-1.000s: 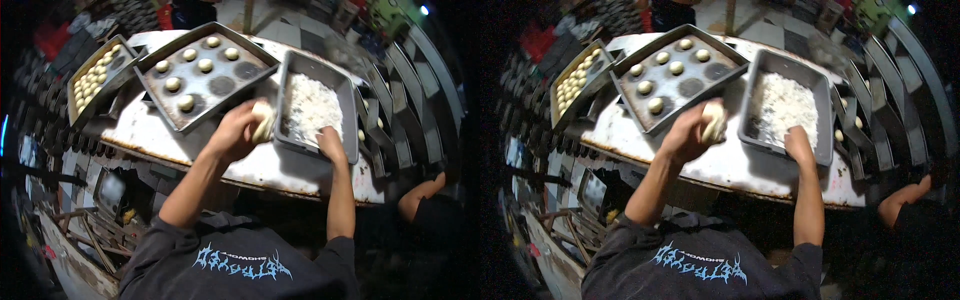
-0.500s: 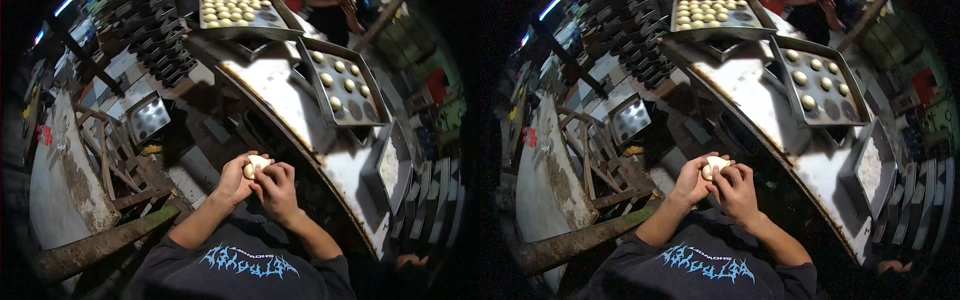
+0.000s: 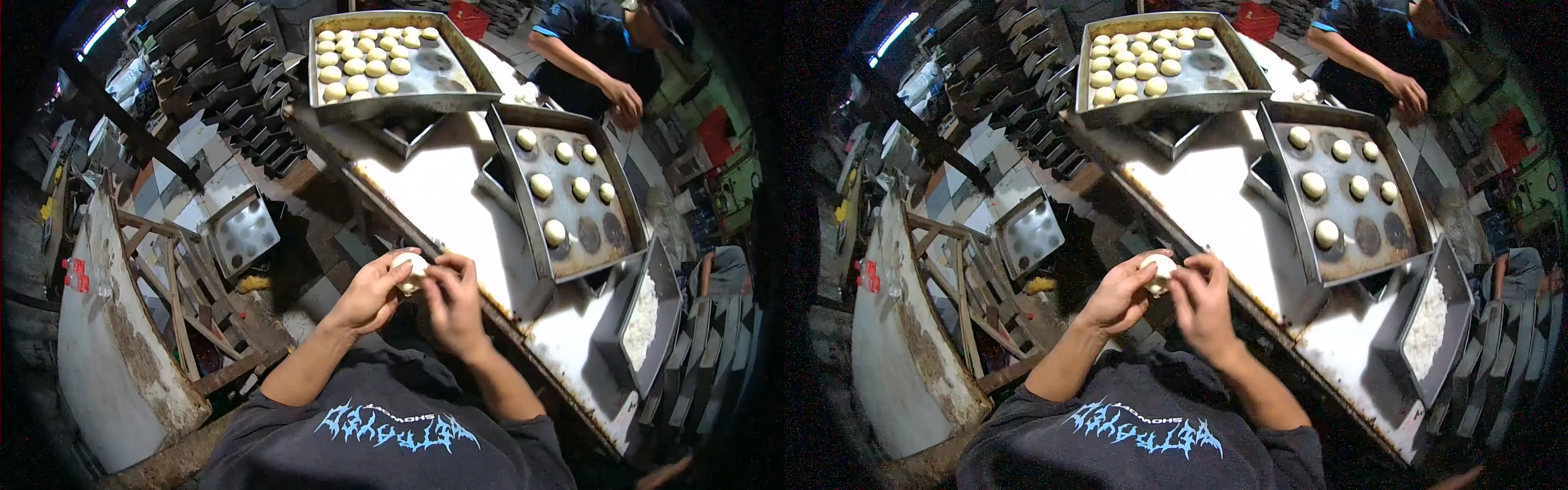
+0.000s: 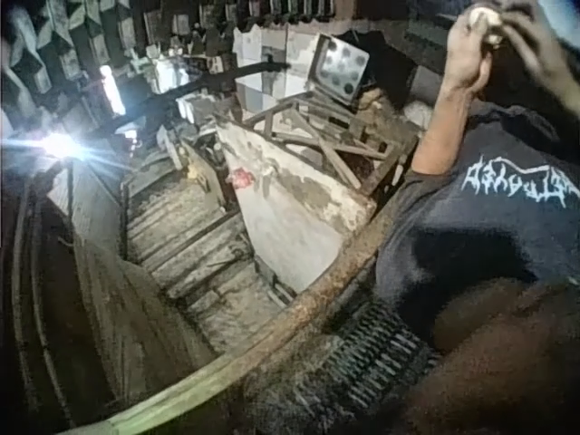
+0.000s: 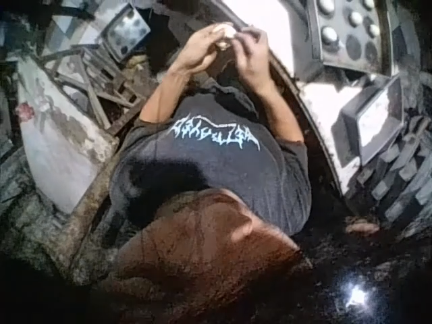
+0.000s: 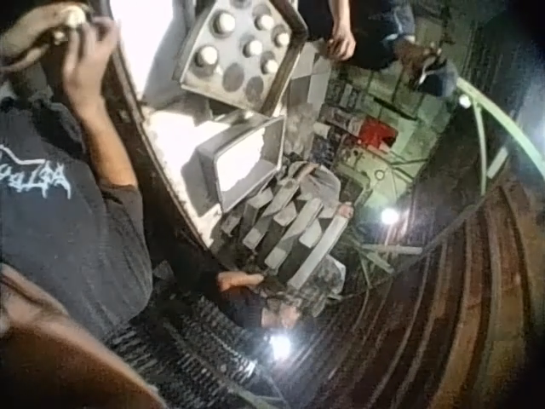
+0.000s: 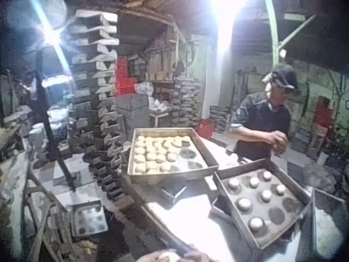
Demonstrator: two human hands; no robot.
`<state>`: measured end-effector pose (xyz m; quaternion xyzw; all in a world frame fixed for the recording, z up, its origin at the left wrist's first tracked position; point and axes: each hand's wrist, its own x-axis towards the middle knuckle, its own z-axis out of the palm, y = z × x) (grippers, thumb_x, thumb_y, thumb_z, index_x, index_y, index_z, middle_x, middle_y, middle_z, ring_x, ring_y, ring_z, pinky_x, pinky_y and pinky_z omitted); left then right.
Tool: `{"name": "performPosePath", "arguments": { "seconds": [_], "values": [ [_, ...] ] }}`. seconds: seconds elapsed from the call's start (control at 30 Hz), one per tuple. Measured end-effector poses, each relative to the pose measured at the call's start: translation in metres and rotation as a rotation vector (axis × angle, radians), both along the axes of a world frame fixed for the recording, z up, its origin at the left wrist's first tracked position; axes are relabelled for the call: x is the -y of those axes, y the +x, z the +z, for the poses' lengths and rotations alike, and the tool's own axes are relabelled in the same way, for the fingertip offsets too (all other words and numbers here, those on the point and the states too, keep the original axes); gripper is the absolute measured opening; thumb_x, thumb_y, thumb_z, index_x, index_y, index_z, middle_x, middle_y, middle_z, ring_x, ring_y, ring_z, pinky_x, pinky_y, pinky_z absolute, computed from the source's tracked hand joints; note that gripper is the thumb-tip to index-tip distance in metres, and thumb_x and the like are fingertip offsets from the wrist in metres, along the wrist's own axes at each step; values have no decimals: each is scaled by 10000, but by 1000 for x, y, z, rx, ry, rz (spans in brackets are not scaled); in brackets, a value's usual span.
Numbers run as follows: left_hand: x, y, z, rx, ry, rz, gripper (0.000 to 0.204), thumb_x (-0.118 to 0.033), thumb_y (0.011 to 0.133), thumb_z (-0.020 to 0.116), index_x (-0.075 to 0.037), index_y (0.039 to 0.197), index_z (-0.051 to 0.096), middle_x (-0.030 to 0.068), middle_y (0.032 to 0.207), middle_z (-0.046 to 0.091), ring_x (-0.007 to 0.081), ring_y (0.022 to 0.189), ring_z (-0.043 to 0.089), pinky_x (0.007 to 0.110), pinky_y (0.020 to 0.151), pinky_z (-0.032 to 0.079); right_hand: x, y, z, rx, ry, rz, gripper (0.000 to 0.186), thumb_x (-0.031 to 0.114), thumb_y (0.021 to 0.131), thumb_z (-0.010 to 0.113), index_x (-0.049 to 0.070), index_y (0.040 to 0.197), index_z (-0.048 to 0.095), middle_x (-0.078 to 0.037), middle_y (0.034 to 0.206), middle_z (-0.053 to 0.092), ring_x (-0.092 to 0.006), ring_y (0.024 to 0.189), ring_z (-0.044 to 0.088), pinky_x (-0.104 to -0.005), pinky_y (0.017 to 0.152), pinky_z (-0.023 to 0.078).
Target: Filling pieces of dough with a white mixture using a spoon and arranging them on metal trays.
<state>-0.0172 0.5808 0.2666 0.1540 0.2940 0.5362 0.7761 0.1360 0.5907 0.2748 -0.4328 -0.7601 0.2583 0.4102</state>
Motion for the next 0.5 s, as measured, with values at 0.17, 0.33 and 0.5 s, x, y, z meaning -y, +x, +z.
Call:
{"name": "performPosePath", "arguments": {
  "seconds": [0.17,0.33,0.5],
  "values": [
    [-87,37,-24,-317,105,264,245,28,842,491,10,1075,418,119,921,544,158,782,594,223,663,513,-24,1,-31,101,30,-95,219,114,793,594,23,989,635,-142,1142,427,-287,1105,380,-388,949,312],
    [-173,23,-103,-1928,927,-370,795,-301,747,636,-41,1365,210,187,1392,273,416,1297,207,610,1009,161,-121,27,-74,-201,-267,-418,228,138,880,498,-50,960,599,-155,939,585,-236,870,578,-318,820,439],
    [-178,-33,-26,-1069,892,-450,934,-297,701,731,-65,1397,154,161,1453,150,324,1346,120,509,1065,115,-175,-29,-115,-140,-174,-315,183,120,824,529,-39,884,595,-189,915,606,-328,894,570,-388,844,428]
  ]
}}
